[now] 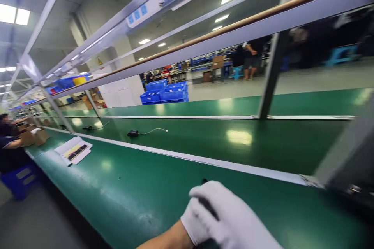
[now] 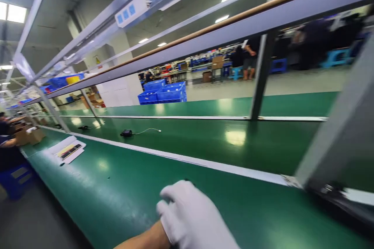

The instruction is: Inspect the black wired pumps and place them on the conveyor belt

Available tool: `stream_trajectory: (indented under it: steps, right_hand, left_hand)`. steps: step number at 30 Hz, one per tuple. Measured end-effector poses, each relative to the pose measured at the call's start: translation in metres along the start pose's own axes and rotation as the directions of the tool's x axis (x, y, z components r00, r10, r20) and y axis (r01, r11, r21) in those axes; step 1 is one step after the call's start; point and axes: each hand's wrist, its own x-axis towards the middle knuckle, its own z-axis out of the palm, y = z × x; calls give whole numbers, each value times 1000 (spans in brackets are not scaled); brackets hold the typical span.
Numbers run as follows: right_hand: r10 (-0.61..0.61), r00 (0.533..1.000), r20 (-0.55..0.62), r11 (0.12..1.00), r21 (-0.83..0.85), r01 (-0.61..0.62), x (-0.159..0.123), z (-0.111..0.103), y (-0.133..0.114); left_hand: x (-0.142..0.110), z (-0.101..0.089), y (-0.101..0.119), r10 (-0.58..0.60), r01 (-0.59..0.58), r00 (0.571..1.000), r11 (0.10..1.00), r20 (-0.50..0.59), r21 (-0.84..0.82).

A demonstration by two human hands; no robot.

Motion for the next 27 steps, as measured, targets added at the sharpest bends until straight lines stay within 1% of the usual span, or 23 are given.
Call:
stream_trajectory:
  steps: [1,2,3,4,5,6,8,9,10,11,13,14,16,18,19,20,23,25,27]
  right_hand:
    - [92,994,-52,996,5,-92,-8,-11,14]
    - [199,976,-94,980,28,-197,-16,-17,29]
    - [307,944,-119,952,64,-301,-24,-18,41]
    - [393,913,-113,918,101,-383,-32,-16,52]
    - [445,892,-77,892,129,-434,-39,-12,59]
    - [465,885,-13,877,143,-459,-45,-8,63]
    - [474,871,132,858,153,-490,-54,-4,60]
    - [472,863,181,854,148,-499,-56,-6,55]
    - [469,860,201,856,137,-499,-57,-11,48]
    - [466,866,183,864,120,-490,-57,-19,42]
    - [420,903,87,903,61,-426,-55,-38,30]
    - [377,925,43,925,26,-378,-55,-47,27]
    - [288,958,2,957,-37,-287,-55,-59,25]
    - [197,980,24,977,-94,-194,-58,-61,28]
    - [161,986,41,980,-123,-155,-59,-59,31]
    - [136,989,56,980,-153,-126,-61,-56,34]
    - [92,993,81,974,-213,-73,-65,-48,42]
    - [67,994,89,971,-235,-44,-66,-45,45]
    - [50,994,102,966,-256,-22,-67,-46,47]
  left_hand:
    - [-1,7,6,-32,32,999,997,5,-67]
    - [-3,14,12,-60,61,998,989,13,-136]
    - [-4,22,20,-65,66,998,976,9,-207]
    - [-5,31,28,-50,46,999,959,-7,-279]
    - [-7,40,35,-35,25,999,941,-21,-339]
    - [-9,49,41,-23,7,999,922,-35,-387]
    - [-15,66,50,-17,-10,998,892,-54,-451]
    - [-18,74,53,-20,-10,998,883,-59,-469]
    - [-22,81,54,-26,-8,998,875,-63,-484]
    - [-26,86,55,-33,-6,997,866,-69,-500]
    - [-33,94,56,-49,-1,996,840,-77,-543]
    - [-37,95,57,-62,16,996,827,-62,-562]
    - [-44,95,58,-105,98,994,822,19,-562]
    - [-49,93,60,-133,178,983,857,127,-484]
    - [-51,91,60,-131,192,977,883,167,-429]
    - [-53,90,60,-114,181,974,910,195,-373]
    - [-58,87,58,-32,91,967,970,255,-224]
    - [-60,87,57,1,46,958,986,287,-157]
    - [-61,87,56,15,26,952,991,305,-131]
